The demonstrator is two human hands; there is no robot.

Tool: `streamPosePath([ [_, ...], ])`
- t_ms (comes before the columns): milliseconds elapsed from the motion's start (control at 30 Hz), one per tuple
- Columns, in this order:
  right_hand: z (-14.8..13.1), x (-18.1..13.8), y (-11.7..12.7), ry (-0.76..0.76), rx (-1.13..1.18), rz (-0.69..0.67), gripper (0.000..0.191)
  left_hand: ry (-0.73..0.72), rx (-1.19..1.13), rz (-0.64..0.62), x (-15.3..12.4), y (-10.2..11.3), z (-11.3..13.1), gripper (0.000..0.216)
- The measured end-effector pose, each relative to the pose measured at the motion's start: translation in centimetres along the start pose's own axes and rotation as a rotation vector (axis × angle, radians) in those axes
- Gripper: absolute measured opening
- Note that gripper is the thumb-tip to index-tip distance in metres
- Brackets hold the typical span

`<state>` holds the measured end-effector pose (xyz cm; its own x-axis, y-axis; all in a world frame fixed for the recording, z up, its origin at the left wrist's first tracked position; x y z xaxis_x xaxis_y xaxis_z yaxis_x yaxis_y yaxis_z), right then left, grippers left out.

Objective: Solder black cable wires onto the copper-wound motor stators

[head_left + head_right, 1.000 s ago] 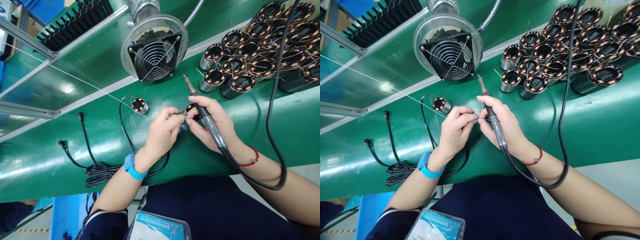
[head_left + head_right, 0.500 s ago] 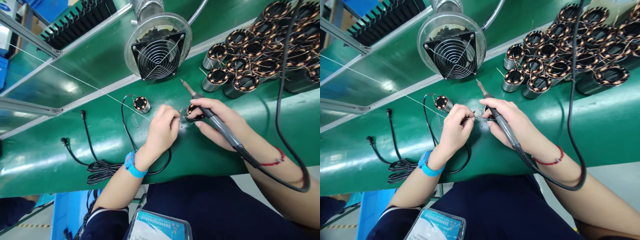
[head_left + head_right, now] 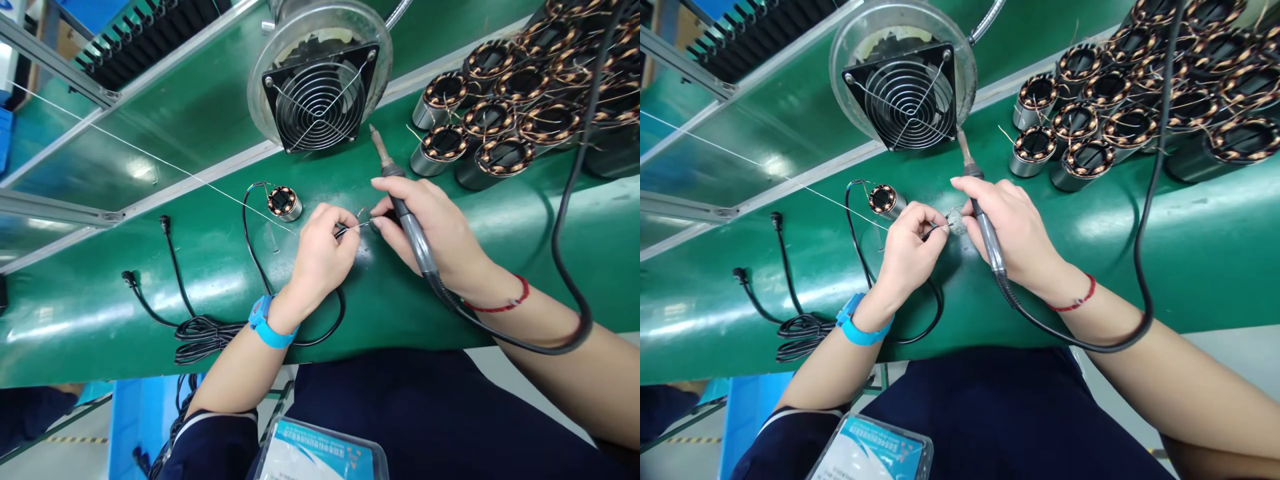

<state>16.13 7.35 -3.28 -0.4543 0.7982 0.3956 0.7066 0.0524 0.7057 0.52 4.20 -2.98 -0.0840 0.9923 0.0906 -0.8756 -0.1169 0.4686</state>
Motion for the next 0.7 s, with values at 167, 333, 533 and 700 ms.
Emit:
streamPosePath([
  [167,-0.5,-1.8,2.0,0.023,0.013,0.100,0.049,0.045,-0.020,-0.016,-0.3,-0.4,0.1,0.014],
  [333,-0.8,-3.9,3.4,0.087,0.089,0.245,0.049,0.101,-0.073,-0.046,-0.5,-1.0,0.0,0.012],
  [533,-0.5,-5.0,3.4,0.239,0.192,0.265,0.033,0.144,-0.109,-0.047,-0.7,-1.2,0.0,0.013],
  [700,-0.7,-4.9,3.3,0.281,0.175,0.266,0.022,0.156,-0.111,-0.043,-0.7,-1.2,-0.1,0.014],
])
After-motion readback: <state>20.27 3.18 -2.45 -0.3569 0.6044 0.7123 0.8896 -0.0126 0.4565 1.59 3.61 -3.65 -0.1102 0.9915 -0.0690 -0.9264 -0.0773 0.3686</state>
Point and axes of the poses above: each hand's wrist, its own x-axis towards the middle knuckle, its own y-axis out of the back of the hand, z = x × y, the point moved 3 cm from there along x, towards the middle knuckle, and after that the axes turned 3 degrees about -x, right-handed, at the moved point
